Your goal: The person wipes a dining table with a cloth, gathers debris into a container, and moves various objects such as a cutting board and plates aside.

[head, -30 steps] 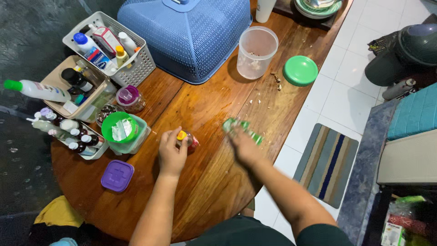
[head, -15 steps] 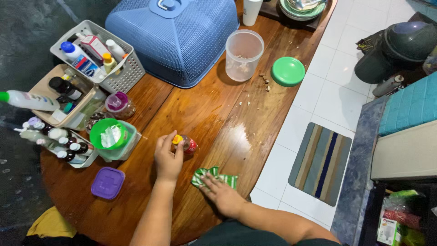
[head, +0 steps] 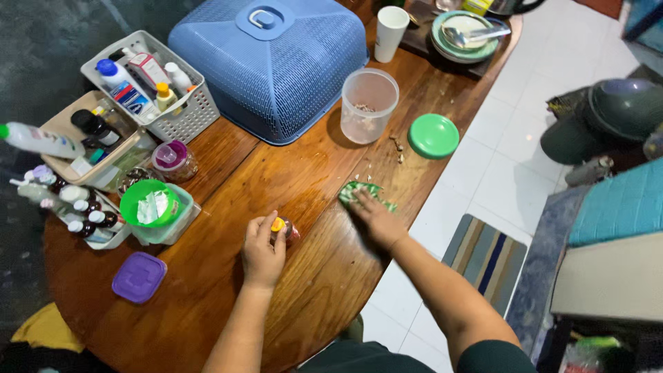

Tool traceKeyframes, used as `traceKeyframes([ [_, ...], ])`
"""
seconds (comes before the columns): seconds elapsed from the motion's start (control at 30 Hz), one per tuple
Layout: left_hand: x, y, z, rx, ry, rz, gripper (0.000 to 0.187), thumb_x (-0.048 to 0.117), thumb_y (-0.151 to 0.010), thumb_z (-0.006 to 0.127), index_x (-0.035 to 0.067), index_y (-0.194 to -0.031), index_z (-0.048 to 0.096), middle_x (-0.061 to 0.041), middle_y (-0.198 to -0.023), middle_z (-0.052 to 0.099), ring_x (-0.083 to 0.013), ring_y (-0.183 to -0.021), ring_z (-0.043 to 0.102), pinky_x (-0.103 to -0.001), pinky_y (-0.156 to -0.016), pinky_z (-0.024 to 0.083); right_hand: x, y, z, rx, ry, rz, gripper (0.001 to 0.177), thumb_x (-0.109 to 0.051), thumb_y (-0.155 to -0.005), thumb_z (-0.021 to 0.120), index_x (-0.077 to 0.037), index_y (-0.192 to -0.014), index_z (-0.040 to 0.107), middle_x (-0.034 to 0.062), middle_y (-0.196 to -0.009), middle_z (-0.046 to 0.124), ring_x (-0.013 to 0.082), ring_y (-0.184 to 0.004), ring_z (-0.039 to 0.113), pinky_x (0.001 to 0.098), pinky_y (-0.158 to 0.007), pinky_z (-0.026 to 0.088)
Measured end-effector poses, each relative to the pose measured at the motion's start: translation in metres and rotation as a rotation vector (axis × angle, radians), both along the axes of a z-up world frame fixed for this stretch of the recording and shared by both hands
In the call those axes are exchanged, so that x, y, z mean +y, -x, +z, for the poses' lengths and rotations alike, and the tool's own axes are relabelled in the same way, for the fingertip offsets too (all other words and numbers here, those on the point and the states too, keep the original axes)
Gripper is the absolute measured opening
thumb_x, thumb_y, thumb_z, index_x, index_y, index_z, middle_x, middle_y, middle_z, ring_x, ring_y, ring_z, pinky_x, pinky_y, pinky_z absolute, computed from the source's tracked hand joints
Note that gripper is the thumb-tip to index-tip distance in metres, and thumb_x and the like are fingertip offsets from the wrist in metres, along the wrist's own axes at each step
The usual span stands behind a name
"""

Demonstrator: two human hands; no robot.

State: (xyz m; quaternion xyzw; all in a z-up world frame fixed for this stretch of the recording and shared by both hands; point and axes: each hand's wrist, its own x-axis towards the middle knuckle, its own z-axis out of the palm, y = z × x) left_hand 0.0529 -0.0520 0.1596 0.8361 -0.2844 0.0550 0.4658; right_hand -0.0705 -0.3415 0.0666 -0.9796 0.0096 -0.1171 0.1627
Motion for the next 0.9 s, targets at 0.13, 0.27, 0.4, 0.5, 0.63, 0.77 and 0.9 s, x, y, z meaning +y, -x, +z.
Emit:
traceKeyframes([
  [0.13,-0.009,0.006,-0.007,-0.057,-0.038,0.054,0.037,0.013,-0.090,0.072,0.005,-0.126,0.067,-0.016,-0.114,0.063,-0.0340,-0.102,0.064,-0.041,-0.088,0.054,0.079,0.027,-0.016,0.084,-0.180,0.153,0.052,-0.008,-0.097,0.045,-0.007,-0.148,0.053,0.0162,-0.161,0.039,0.0369,-0.149,0.037,0.0459,-0.125,0.028],
  [0.27,-0.013,0.005,-0.009,-0.105,-0.083,0.069,0.036,0.015,-0.089,0.073,0.004,-0.123,0.067,-0.017,-0.116,0.063,-0.0364,-0.107,0.062,-0.044,-0.089,0.053,0.122,0.044,-0.014,0.175,-0.098,0.262,0.058,-0.009,-0.093,0.044,-0.009,-0.150,0.048,0.0173,-0.163,0.034,0.0404,-0.150,0.030,0.0509,-0.119,0.021],
  [0.4,-0.013,-0.001,-0.006,-0.141,-0.153,0.030,0.038,0.014,-0.086,0.074,0.003,-0.121,0.066,-0.016,-0.117,0.066,-0.0380,-0.109,0.060,-0.046,-0.093,0.051,0.065,0.015,-0.016,0.129,-0.194,0.128,0.072,0.003,-0.085,0.044,-0.018,-0.154,0.047,0.0159,-0.166,0.033,0.0359,-0.149,0.034,0.0486,-0.123,0.022],
  [0.5,-0.014,-0.003,0.001,-0.115,-0.151,0.003,0.037,0.015,-0.086,0.073,0.003,-0.120,0.065,-0.015,-0.116,0.067,-0.0379,-0.108,0.059,-0.046,-0.093,0.050,0.018,-0.021,0.000,0.066,-0.191,0.059,0.054,-0.003,-0.097,0.047,-0.020,-0.148,0.055,0.0123,-0.160,0.043,0.0347,-0.147,0.040,0.0439,-0.121,0.031],
  [0.63,-0.010,-0.001,-0.004,-0.129,-0.169,-0.019,0.038,0.015,-0.086,0.074,0.001,-0.121,0.064,-0.017,-0.116,0.066,-0.0391,-0.108,0.058,-0.047,-0.093,0.050,0.005,-0.035,0.015,0.036,-0.068,-0.145,0.049,-0.010,-0.092,0.054,-0.008,-0.140,0.056,0.0180,-0.154,0.044,0.0389,-0.146,0.039,0.0462,-0.115,0.034],
  [0.77,-0.008,-0.005,-0.005,-0.171,-0.169,-0.043,0.038,0.015,-0.088,0.074,0.001,-0.121,0.064,-0.018,-0.116,0.067,-0.0398,-0.107,0.059,-0.048,-0.093,0.050,0.073,-0.037,-0.009,-0.020,-0.171,0.037,0.052,-0.006,-0.095,0.051,-0.010,-0.147,0.055,0.0144,-0.155,0.047,0.0348,-0.147,0.042,0.0444,-0.123,0.035],
  [0.9,-0.014,-0.012,-0.004,-0.180,-0.134,-0.041,0.037,0.015,-0.088,0.074,0.001,-0.120,0.064,-0.017,-0.115,0.068,-0.0398,-0.106,0.060,-0.048,-0.093,0.050,0.114,-0.025,-0.018,0.124,-0.087,0.088,0.058,-0.008,-0.088,0.055,-0.009,-0.145,0.053,0.0172,-0.160,0.038,0.0398,-0.149,0.029,0.0536,-0.115,0.028],
])
